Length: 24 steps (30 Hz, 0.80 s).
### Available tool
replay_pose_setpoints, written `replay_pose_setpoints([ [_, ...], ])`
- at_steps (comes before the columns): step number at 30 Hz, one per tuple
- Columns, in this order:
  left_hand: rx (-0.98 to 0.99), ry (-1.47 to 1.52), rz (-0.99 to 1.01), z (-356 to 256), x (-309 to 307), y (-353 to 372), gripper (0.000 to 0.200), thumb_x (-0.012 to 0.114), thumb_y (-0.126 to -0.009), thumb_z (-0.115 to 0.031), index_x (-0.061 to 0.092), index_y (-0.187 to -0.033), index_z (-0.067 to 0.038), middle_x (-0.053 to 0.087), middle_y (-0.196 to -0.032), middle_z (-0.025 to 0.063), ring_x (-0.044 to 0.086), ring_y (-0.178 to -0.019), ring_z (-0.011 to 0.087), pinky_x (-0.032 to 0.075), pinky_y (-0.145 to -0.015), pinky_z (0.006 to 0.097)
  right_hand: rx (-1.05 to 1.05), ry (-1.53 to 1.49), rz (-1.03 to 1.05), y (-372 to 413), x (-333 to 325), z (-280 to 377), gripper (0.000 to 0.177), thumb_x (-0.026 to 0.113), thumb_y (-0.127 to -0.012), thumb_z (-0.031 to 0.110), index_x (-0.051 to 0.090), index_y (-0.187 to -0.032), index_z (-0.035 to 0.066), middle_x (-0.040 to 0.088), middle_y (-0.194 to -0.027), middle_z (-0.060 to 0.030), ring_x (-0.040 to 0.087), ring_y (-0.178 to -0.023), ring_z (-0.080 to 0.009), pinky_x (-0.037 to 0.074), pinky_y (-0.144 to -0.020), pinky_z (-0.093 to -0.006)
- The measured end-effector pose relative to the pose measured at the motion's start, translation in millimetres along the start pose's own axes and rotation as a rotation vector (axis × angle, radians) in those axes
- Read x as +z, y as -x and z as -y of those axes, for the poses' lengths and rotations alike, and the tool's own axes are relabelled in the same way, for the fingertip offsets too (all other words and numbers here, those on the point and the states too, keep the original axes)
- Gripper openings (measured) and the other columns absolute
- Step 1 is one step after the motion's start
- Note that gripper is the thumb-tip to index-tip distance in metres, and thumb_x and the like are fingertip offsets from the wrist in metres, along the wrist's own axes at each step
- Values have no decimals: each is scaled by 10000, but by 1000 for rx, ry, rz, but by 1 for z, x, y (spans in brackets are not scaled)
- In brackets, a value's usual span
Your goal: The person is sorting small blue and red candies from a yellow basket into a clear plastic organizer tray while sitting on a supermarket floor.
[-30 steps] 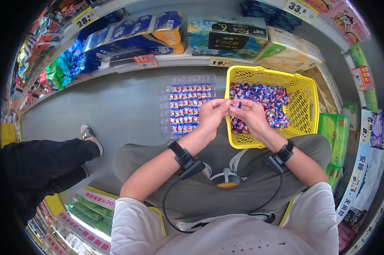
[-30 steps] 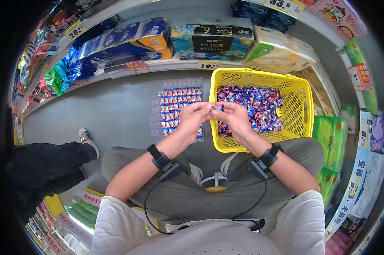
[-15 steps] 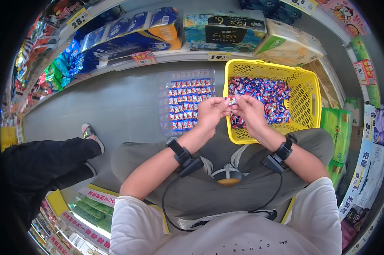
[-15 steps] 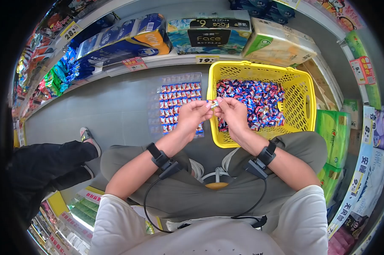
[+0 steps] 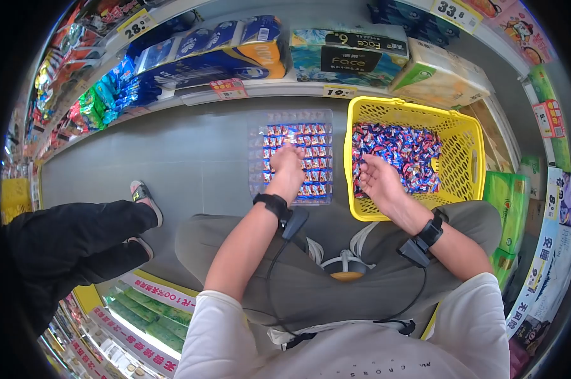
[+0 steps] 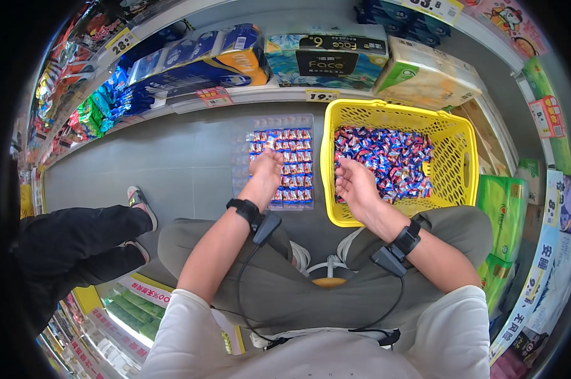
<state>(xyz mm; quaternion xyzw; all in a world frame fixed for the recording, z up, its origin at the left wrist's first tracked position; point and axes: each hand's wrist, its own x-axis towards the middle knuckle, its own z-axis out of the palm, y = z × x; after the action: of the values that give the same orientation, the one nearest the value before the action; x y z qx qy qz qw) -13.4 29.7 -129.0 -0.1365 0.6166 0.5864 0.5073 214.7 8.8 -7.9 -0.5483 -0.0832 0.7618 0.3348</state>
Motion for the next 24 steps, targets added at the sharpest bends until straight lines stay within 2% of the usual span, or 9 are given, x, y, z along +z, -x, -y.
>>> replay_pose_setpoints([
  [4, -11, 31, -272, -12, -6, -51, 66, 475, -972, -61, 536, -979, -36, 610, -835, 80, 588, -605, 182, 494, -533, 277, 47, 1, 12, 2, -1, -6, 135, 618, -909, 202, 595, -1011, 117, 575, -811, 23, 540, -722, -103, 458, -670, -258],
  [5, 1, 27, -284, -15, -5, -58, 83, 506, -981, -124, 538, -992, -48, 629, -849, 83, 579, -579, 180, 488, -533, 282, 52, 11, 7, 3, 1, -7, 115, 624, -900, 195, 595, -987, 125, 566, -787, 33, 534, -700, -97, 451, -653, -249],
  [9, -63, -89, -245, -11, -10, -86, 180, 517, -1018, -192, 549, -963, -24, 596, -779, 76, 607, -609, 174, 496, -488, 249, 95, -6, -27, 6, 4, -3, 97, 606, -911, 194, 598, -976, 123, 551, -756, 44, 497, -662, -77, 423, -636, -248],
  [12, 82, 105, -222, -2, -16, -114, 163, 504, -1023, -194, 529, -1015, -34, 654, -935, 117, 537, -535, 130, 405, -452, 245, 123, -16, -26, 10, 6, -2, 86, 599, -913, 194, 591, -963, 125, 544, -751, 46, 491, -660, -75, 414, -633, -241],
  [14, 91, 95, -242, 5, -16, -129, 179, 511, -1025, -210, 516, -1024, -31, 645, -915, 100, 533, -540, 116, 401, -452, 228, 131, 1, -31, 15, 11, 1, 85, 589, -918, 199, 585, -959, 124, 536, -747, 46, 484, -658, -72, 405, -630, -236],
  [16, 103, 171, -172, 11, -18, -144, 180, 519, -1022, -205, 516, -1061, -30, 632, -892, 81, 535, -548, 118, 402, -457, 229, 164, -1, -32, 18, 10, 0, 91, 581, -920, 201, 581, -964, 121, 523, -749, 46, 470, -651, -69, 394, -626, -233],
  [21, 151, 187, -212, 14, -15, -126, 174, 502, -1021, -174, 540, -1109, -29, 632, -883, 76, 540, -553, 117, 412, -462, 250, 196, -10, -13, 19, 8, -4, 99, 575, -915, 183, 576, -981, 110, 502, -753, 40, 446, -642, -76, 375, -616, -234],
  [24, 184, 82, -331, 17, -6, -110, 210, 506, -1002, -148, 543, -1168, -27, 652, -898, 91, 559, -559, 129, 429, -475, 262, 189, -12, -19, 17, 6, -5, 103, 563, -912, 167, 574, -990, 100, 492, -750, 37, 437, -640, -81, 364, -610, -239],
])
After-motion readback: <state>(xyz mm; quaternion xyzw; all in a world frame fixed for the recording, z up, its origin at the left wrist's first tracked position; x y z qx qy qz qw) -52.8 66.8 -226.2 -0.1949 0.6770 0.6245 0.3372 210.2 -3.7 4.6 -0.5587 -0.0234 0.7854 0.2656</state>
